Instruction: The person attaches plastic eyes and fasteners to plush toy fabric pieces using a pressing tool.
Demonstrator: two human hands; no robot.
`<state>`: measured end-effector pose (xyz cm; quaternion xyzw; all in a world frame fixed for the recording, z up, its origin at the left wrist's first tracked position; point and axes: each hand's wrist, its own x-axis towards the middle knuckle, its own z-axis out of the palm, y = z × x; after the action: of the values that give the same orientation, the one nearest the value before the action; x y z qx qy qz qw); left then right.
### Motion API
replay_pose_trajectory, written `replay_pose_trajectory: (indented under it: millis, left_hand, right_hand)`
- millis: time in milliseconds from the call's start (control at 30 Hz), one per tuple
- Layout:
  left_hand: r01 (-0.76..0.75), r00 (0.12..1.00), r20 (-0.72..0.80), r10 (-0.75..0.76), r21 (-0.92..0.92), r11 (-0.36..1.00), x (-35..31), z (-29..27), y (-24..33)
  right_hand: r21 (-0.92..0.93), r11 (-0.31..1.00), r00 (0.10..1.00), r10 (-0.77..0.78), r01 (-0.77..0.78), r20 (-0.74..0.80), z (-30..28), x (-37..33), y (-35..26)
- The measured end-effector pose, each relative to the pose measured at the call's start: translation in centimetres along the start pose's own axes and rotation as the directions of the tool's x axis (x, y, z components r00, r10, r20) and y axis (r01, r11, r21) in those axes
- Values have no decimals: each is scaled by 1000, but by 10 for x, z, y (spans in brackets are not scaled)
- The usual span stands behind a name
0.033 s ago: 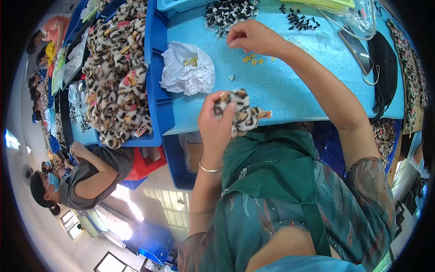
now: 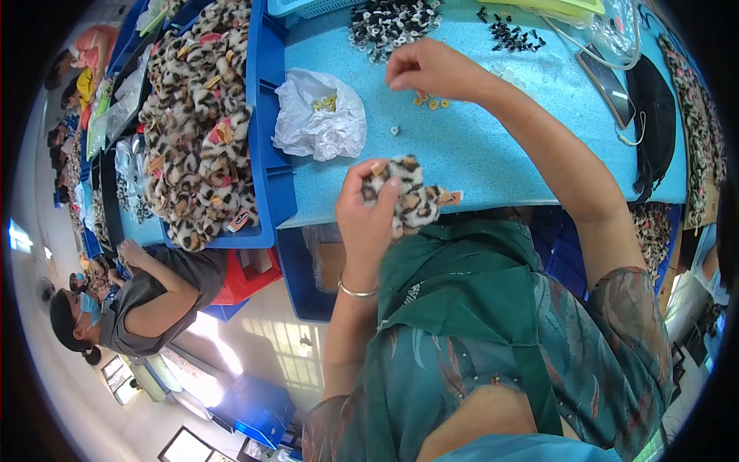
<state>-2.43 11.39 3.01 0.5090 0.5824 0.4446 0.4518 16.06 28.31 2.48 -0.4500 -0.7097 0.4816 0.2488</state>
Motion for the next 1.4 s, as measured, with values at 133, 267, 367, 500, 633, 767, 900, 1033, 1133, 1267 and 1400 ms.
replay_pose_trajectory:
  millis: [133,267,367,500,633,767,900,1033,1133,1267,1400]
  left_hand:
    - [51,998,-45,-53,-38,998,-17,-9,-14]
    - [74,997,-21,-76,-58,996,-21,-11,-18]
    - [40,999,-10,-40,-31,999,-22,-10,-15]
    - [24,999,-22,-26,-73,997,-24,-12,-16]
    - [21,1000,-21,-23,-108,994,-28,-15,-20]
    - [63,997,-39,-71,-189,980,-33,-17,-24]
    - [76,994,-54,-99,-324,943,-39,-17,-27]
    - [222,960,53,-274,-739,635,-43,-17,-20]
    - [210,956,65,-287,-834,510,-49,-17,-24]
    - [248,952,117,-284,-838,486,-54,-13,-30]
    - [281,944,131,-303,-801,528,-61,-6,-27]
  right_hand:
    - [-24,1000,957,13,-6,290,10,-15,-14]
    - [-166,982,931,-21,87,365,18,-9,-14]
    - [-278,955,917,12,108,399,24,-1,-19]
    - [-424,898,886,100,115,452,28,6,-32]
    - [-475,863,891,68,173,449,33,4,-35]
    - [-573,797,909,78,190,409,39,-12,-26]
    - [-636,709,913,-28,306,408,42,-24,-25]
    - [-465,815,935,-259,346,241,41,-47,-21]
    - [346,927,980,82,-142,183,42,-86,-42]
    - [591,802,996,58,-87,67,59,-119,-30]
    - [215,976,978,84,-41,-193,55,-120,-14]
